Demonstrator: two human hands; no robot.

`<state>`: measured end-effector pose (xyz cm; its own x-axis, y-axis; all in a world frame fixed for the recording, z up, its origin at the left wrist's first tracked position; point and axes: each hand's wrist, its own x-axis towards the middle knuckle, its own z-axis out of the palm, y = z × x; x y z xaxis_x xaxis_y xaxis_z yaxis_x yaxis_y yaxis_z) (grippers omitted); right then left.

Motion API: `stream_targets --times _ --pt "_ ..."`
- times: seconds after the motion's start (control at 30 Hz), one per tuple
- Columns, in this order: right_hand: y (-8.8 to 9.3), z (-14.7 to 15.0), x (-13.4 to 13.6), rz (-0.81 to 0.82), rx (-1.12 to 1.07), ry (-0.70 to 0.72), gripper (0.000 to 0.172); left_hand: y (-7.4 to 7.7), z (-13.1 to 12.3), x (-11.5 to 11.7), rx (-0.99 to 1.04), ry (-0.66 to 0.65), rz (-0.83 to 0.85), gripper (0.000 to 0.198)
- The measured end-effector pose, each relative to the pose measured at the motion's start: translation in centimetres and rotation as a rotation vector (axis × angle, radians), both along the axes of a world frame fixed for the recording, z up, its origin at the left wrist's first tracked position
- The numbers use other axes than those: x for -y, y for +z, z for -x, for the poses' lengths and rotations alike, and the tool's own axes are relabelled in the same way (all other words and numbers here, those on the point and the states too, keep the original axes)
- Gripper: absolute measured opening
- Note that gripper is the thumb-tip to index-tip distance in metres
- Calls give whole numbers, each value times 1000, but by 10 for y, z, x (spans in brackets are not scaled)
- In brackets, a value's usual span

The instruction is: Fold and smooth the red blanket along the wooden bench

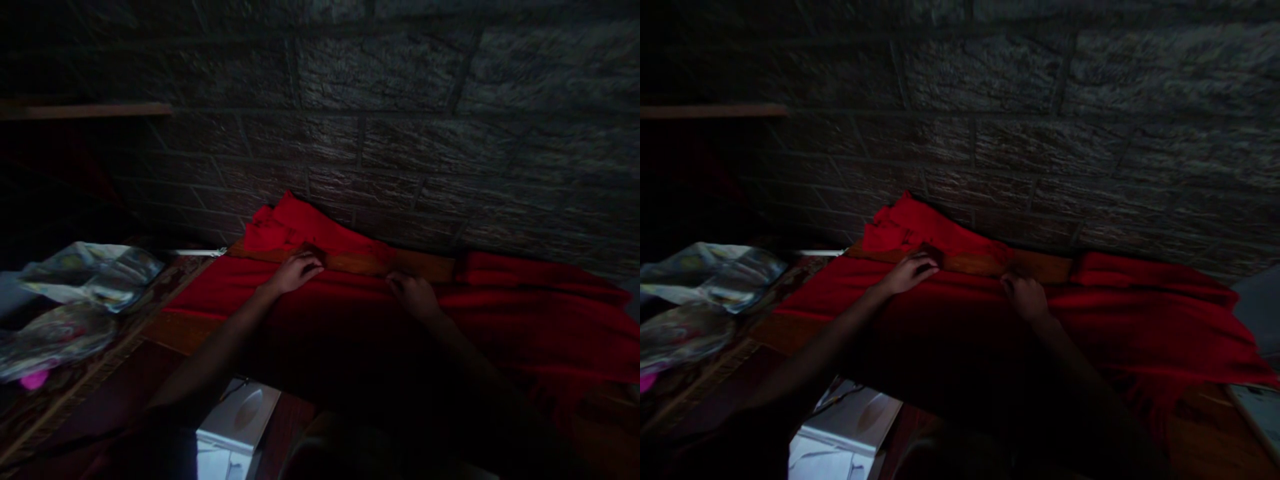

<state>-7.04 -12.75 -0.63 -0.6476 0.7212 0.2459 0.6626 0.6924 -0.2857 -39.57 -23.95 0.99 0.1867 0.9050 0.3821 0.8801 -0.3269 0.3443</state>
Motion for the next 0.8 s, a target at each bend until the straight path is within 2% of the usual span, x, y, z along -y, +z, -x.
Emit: stream_targets --times 0.17,0.3,0.4,0.5,0.6,0.8 --pt "9 0 6 -80 -32 -9 26 -3 -7 0 -24 -62 3 28" --pt "19 7 27 -189 -134 123 33 -6 -7 0 -17 -53 21 31" --pt "16 14 45 -166 -99 295 39 -5 -8 3 -44 -45 56 37" --pt "6 17 54 -120 -3 399 50 -2 -11 9 -89 -28 100 50" --pt "1 14 56 -85 64 436 59 1 -15 14 -147 -22 152 58" --pt "4 9 63 -67 164 449 73 -1 -16 15 -245 3 208 60"
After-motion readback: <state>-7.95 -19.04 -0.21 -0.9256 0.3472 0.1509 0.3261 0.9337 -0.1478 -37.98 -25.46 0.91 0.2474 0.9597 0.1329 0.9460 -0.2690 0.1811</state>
